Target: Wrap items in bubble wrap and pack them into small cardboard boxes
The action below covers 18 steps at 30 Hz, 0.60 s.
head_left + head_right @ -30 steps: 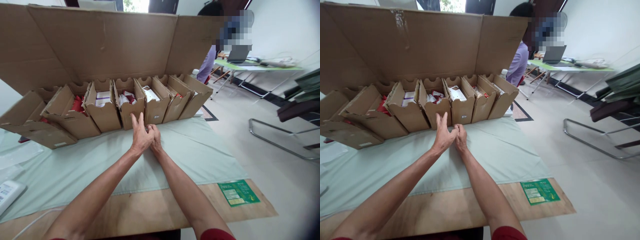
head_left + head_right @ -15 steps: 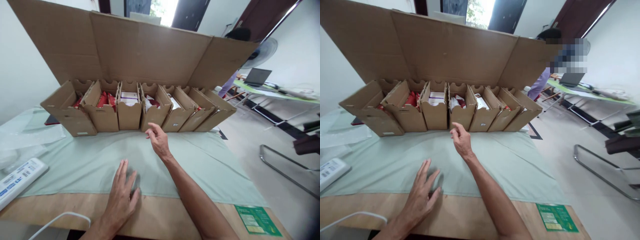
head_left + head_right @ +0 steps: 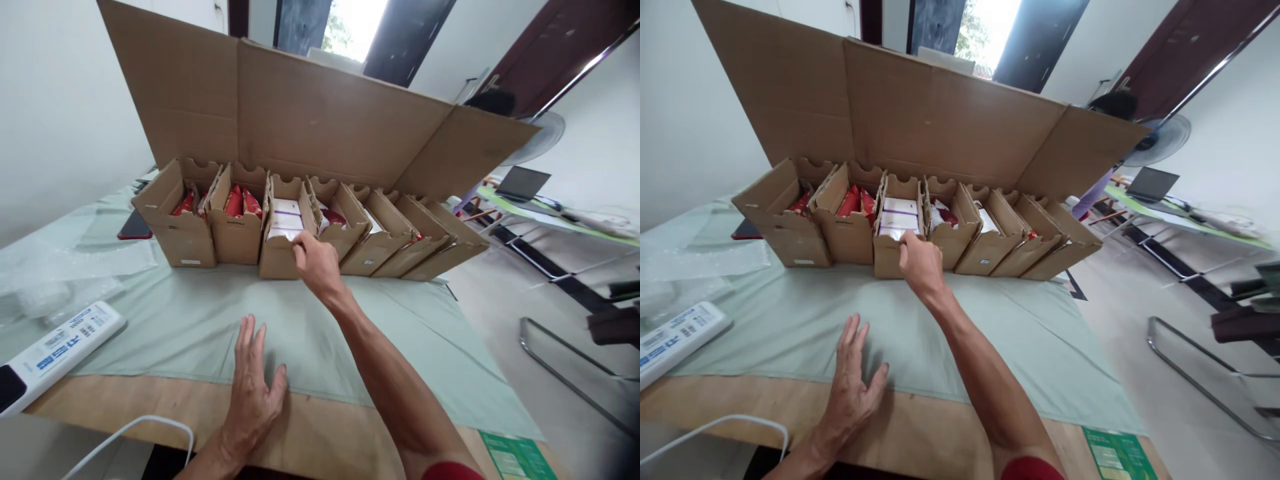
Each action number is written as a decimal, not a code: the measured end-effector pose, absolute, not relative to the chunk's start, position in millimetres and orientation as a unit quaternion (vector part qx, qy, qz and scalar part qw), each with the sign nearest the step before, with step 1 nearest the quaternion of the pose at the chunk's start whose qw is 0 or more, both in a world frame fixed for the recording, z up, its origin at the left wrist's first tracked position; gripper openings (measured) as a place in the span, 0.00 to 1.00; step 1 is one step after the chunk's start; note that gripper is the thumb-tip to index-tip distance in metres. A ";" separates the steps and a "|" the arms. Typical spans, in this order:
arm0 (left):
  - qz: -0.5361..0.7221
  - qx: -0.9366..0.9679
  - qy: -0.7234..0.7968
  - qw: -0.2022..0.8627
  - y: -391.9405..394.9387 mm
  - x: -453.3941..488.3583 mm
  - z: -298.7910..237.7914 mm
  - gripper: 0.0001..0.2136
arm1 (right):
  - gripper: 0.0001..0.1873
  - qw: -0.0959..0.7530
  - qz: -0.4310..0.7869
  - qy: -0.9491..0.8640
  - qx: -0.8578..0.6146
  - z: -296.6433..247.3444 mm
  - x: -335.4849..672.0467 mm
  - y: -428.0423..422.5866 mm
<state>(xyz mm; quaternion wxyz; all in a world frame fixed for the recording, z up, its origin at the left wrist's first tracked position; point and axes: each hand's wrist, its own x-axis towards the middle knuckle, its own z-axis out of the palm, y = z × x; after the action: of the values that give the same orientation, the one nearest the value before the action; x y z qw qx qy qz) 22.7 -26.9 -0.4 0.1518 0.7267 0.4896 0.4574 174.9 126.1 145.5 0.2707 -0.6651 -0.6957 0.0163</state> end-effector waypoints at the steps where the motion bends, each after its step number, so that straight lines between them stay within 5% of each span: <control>1: 0.466 0.714 0.498 0.157 -26.3 22.0 1.2 0.35 | 0.12 0.282 0.019 -0.701 -0.655 143.1 177.5 104.2; 11: 0.494 0.645 0.533 0.238 -28.6 13.4 10.8 0.31 | 0.12 0.354 0.145 -0.646 -0.660 153.8 322.6 -84.7; 16: 0.467 0.668 0.523 0.250 -32.0 24.6 28.3 0.16 | 0.40 0.430 0.172 -0.559 -0.688 125.3 377.0 -124.9; 18: 0.456 0.675 0.516 0.265 -33.2 27.0 33.3 0.10 | 0.38 0.394 0.195 -0.584 -0.682 105.3 372.7 -129.7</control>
<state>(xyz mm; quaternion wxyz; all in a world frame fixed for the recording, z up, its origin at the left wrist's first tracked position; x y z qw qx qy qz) 27.0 -33.2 33.3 0.2648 0.6755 0.5157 0.4557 372.7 -129.7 105.3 0.3941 -0.6822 -0.5844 0.1946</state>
